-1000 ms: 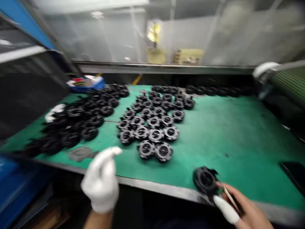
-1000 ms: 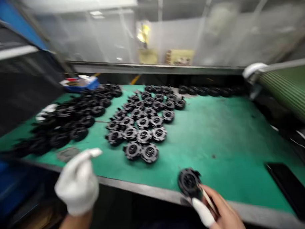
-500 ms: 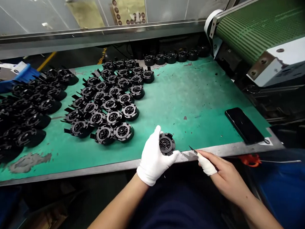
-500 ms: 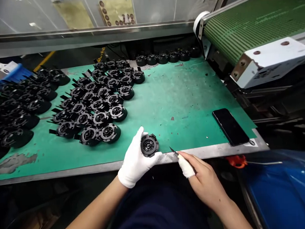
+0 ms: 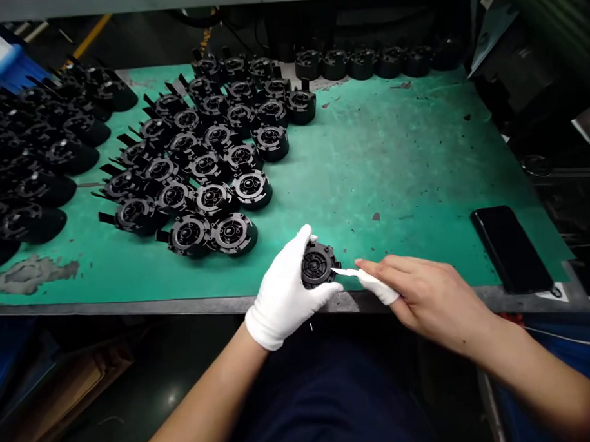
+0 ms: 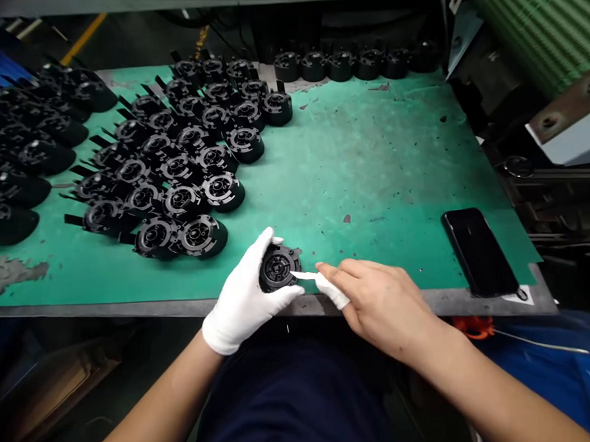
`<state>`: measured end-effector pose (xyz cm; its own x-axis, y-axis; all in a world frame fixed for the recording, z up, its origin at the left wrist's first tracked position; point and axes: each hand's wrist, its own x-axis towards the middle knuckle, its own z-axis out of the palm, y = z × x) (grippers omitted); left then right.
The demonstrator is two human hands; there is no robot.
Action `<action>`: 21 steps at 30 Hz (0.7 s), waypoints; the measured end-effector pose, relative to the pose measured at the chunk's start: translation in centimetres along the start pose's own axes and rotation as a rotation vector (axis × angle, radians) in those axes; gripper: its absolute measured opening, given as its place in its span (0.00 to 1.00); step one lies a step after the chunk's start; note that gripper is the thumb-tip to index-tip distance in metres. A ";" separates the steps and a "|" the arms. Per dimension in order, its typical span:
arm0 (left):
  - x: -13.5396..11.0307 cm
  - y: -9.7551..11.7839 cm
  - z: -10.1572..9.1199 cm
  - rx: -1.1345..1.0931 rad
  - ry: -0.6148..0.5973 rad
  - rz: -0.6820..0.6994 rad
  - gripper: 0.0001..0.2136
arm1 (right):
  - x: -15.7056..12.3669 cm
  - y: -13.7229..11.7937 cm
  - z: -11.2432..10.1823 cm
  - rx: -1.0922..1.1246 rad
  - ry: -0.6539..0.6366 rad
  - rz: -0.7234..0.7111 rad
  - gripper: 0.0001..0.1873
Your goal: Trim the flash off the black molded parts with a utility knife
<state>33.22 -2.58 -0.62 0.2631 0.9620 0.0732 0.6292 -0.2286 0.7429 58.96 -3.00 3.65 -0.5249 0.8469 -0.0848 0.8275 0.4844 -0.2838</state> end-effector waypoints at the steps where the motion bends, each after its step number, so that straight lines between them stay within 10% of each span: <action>1: 0.0 0.0 0.1 0.008 -0.005 0.008 0.49 | 0.1 0.8 -0.1 -0.100 0.000 0.060 0.26; 4: 0.2 -0.1 -0.3 0.027 -0.020 0.008 0.49 | -0.1 3.0 -0.8 -0.245 0.047 0.206 0.24; 10: 0.1 -0.1 -0.5 0.034 -0.018 0.010 0.48 | -0.7 -0.2 -1.8 0.055 -0.022 -0.024 0.25; 16: 0.2 -0.3 -0.4 0.062 -0.023 0.038 0.49 | 0.2 0.2 -1.6 -0.280 -0.012 0.112 0.28; 21: 2.7 -0.5 -4.8 0.072 -0.419 0.268 0.41 | 0.4 2.5 -1.7 -0.150 0.093 0.166 0.23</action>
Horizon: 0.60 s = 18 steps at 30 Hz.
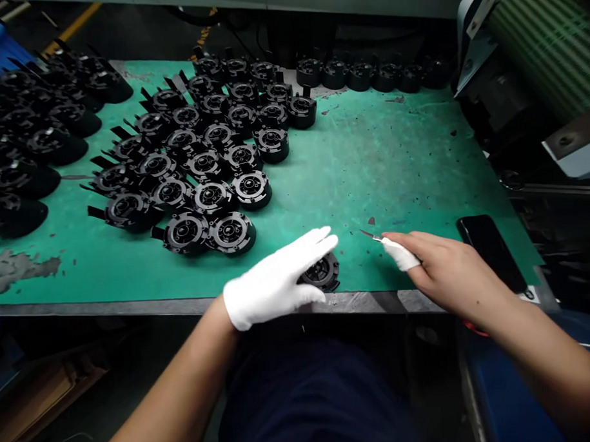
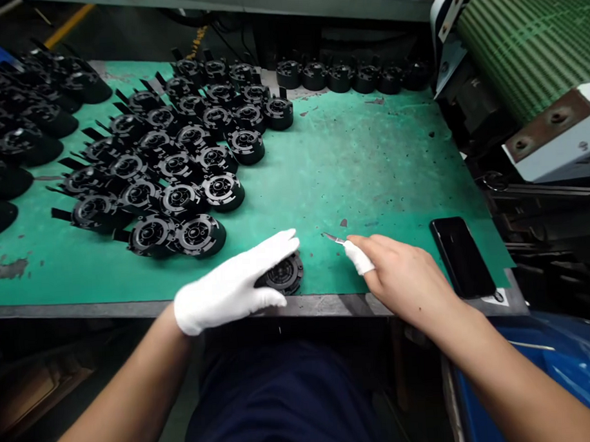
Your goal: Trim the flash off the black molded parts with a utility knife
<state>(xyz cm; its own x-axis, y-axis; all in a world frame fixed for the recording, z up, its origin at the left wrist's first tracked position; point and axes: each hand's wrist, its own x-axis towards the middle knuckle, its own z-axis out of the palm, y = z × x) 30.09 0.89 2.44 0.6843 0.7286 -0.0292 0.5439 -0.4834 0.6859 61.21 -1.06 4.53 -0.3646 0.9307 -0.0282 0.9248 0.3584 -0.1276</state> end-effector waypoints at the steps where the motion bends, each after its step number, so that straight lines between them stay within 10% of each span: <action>1: 0.0 -0.1 -1.2 0.007 -0.007 0.053 0.33 | -0.2 -0.1 0.1 0.070 -0.002 -0.009 0.22; 4: -0.4 0.2 -2.7 -0.002 0.326 0.032 0.22 | -0.8 -0.5 0.4 0.205 -0.008 0.003 0.21; 7: -0.9 1.0 -0.5 0.018 0.607 -0.100 0.39 | -0.9 -0.8 0.8 0.272 -0.003 -0.015 0.21; 12: -1.2 1.2 5.0 0.007 0.631 -0.292 0.52 | 0.9 -2.4 0.4 0.328 -0.089 -0.188 0.20; 18: -1.1 0.8 5.3 -0.036 0.604 -0.346 0.43 | 3.5 -5.0 0.1 0.141 -0.154 -0.308 0.25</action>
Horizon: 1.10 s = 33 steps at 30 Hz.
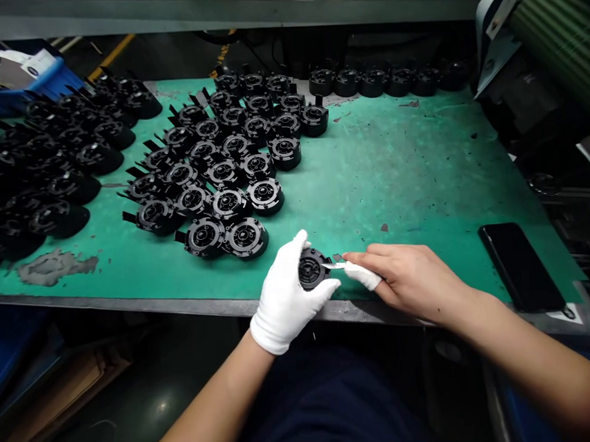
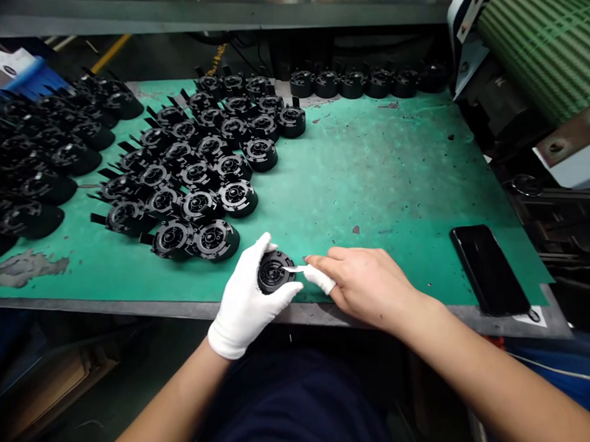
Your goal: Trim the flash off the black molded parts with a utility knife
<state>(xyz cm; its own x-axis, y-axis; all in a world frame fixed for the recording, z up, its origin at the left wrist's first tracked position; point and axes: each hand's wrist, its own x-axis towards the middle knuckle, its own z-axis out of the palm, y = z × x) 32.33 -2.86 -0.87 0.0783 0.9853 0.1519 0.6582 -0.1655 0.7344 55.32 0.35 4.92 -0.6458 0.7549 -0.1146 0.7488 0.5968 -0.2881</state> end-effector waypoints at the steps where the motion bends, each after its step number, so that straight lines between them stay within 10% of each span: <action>1: 0.0 0.0 -0.1 0.002 -0.002 0.006 0.42 | 0.3 0.4 -0.1 -0.050 0.001 -0.005 0.26; 7: 0.9 0.2 -1.2 -0.019 -0.111 0.027 0.43 | -0.2 7.6 -0.9 -0.344 0.084 0.385 0.21; 12: 4.2 0.0 -5.1 -0.009 -0.533 0.235 0.48 | -2.0 6.8 -0.5 0.023 0.141 0.216 0.19; 16: 4.4 0.1 -6.6 -0.001 -0.263 0.261 0.35 | -2.7 4.1 0.8 0.194 0.060 0.113 0.20; 19: 2.4 0.6 -4.4 -0.008 -0.040 0.155 0.49 | -2.4 3.9 1.1 0.208 0.087 0.115 0.19; 25: 0.5 1.2 1.5 -0.065 0.059 -0.052 0.48 | 0.8 3.8 -0.9 0.126 0.071 0.035 0.19; 33: 1.4 0.9 0.2 -0.045 -0.075 0.096 0.39 | 2.5 3.6 -2.7 -0.045 -0.109 -0.053 0.20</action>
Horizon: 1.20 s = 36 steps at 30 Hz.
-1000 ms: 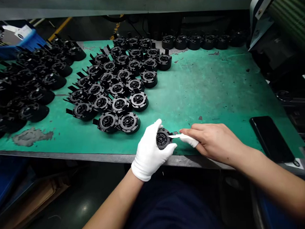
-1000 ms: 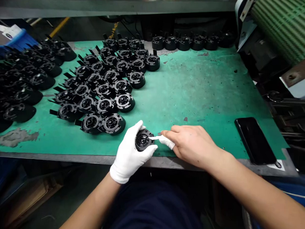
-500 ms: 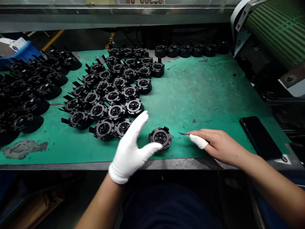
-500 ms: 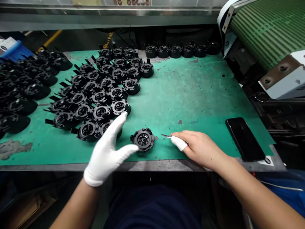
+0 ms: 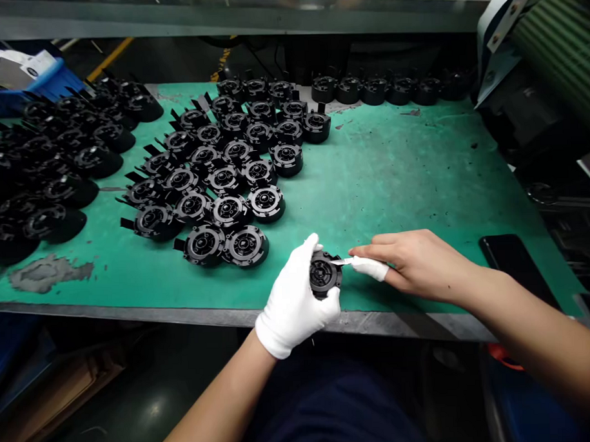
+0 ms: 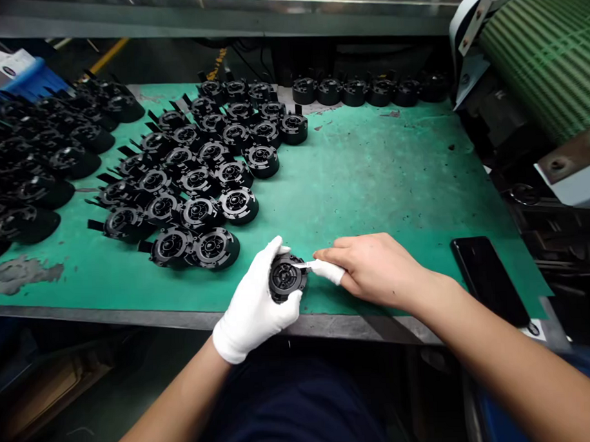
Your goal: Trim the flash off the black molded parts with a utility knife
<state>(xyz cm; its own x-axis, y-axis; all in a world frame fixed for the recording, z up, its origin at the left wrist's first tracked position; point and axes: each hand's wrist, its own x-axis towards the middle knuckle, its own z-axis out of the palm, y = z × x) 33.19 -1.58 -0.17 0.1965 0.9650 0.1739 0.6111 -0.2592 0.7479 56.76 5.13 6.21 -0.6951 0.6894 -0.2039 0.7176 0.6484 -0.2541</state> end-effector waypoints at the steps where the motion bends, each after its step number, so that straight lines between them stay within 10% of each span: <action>1: 0.0 -0.1 0.0 -0.008 -0.012 0.009 0.39 | -0.1 0.2 0.0 -0.003 -0.009 -0.008 0.20; 10: 0.4 -0.5 0.1 -0.028 -0.036 0.033 0.37 | 0.1 0.7 0.2 -0.116 0.011 -0.088 0.20; 18: 1.0 -0.9 -1.7 -0.052 -0.193 0.078 0.39 | -2.0 7.5 -0.2 -0.263 0.212 0.390 0.19; 23: 1.0 -1.4 -3.7 -0.146 -0.142 0.009 0.27 | -4.2 2.6 3.0 0.191 0.256 0.215 0.21; 27: 0.3 -1.0 -3.0 -0.091 -0.122 -0.028 0.49 | -4.9 -2.2 5.4 0.396 0.216 0.214 0.20; 36: -1.2 0.1 1.5 0.038 0.115 0.028 0.49 | -5.0 -5.8 6.6 0.184 0.195 0.289 0.24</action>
<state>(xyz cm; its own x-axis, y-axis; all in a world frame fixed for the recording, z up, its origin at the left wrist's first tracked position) 34.16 -2.87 -1.29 0.1257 0.9550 0.2688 0.6353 -0.2856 0.7175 55.74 -4.20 2.44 -0.4317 0.8949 -0.1132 0.8507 0.3621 -0.3811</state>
